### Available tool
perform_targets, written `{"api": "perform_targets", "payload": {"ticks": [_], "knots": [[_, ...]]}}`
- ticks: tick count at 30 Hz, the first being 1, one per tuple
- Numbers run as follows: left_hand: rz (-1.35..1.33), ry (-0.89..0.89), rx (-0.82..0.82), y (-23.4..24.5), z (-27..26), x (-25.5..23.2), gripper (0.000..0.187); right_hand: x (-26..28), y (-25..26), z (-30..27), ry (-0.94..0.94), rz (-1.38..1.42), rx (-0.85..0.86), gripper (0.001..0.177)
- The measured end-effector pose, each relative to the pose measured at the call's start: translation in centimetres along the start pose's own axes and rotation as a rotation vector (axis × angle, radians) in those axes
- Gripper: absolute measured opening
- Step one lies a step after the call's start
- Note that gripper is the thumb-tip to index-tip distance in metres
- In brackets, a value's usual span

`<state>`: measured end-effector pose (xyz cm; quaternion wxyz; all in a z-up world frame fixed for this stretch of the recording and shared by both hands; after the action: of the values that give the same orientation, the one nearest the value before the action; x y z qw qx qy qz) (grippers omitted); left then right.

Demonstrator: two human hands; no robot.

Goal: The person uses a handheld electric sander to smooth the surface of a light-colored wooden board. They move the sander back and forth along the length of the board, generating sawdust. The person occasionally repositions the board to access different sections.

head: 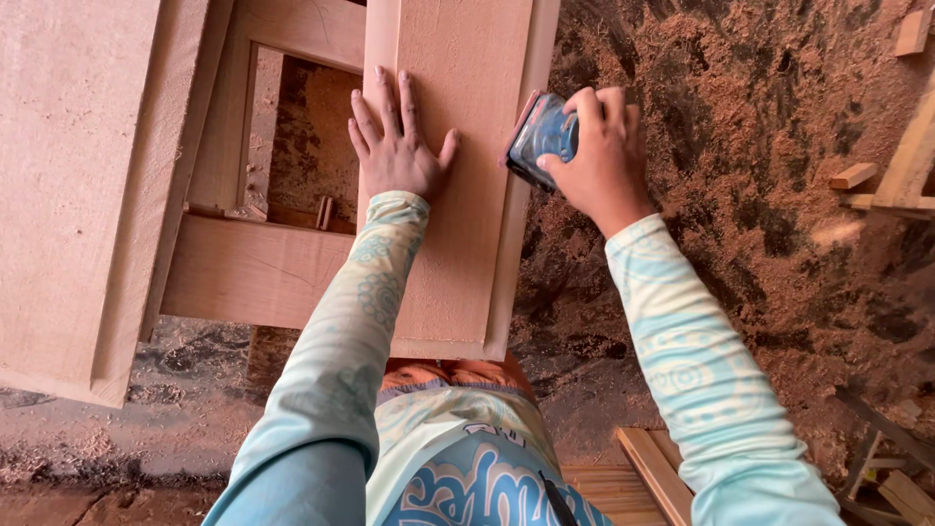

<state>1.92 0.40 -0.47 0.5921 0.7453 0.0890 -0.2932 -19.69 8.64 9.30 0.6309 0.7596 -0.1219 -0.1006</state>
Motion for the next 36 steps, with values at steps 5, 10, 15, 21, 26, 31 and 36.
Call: {"api": "perform_targets", "payload": {"ticks": [5,10,15,21,26,31,36], "knots": [[-0.004,0.001,-0.015,0.1,0.0,-0.5,0.096,2.0,-0.1,-6.2,0.067,-0.063,-0.034,0.062],[0.003,0.026,0.013,-0.3,0.2,0.3,0.095,-0.4,-0.9,-3.5,-0.069,0.019,0.034,0.058],[-0.009,0.007,0.001,-0.3,0.1,0.1,0.095,-2.3,-0.3,0.6,-0.159,0.101,0.014,0.061],[-0.033,0.002,0.001,-0.3,0.0,0.1,0.095,-0.2,-1.0,-5.4,-0.175,0.156,0.153,0.069],[-0.056,-0.011,-0.039,0.2,0.1,0.1,0.095,0.6,-0.3,-11.4,-0.434,0.129,0.156,0.052],[-0.076,0.008,-0.018,0.0,0.3,0.1,0.095,1.2,-0.3,-11.7,-0.564,0.100,0.184,0.053],[-0.086,0.013,-0.001,-0.4,0.2,0.4,0.095,1.6,0.5,-7.8,-0.465,-0.027,0.071,0.054]]}}
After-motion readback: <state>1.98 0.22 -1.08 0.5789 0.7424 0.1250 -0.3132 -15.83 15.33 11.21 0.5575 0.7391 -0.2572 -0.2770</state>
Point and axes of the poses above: each hand's wrist, its own z-axis towards the middle knuckle, its own y-axis out of the back of the hand, x = y × z, the point moved 10 cm from there along z, towards the middle knuckle, and after that the axes turned 14 degrees about -z, right-handed, at the moved point
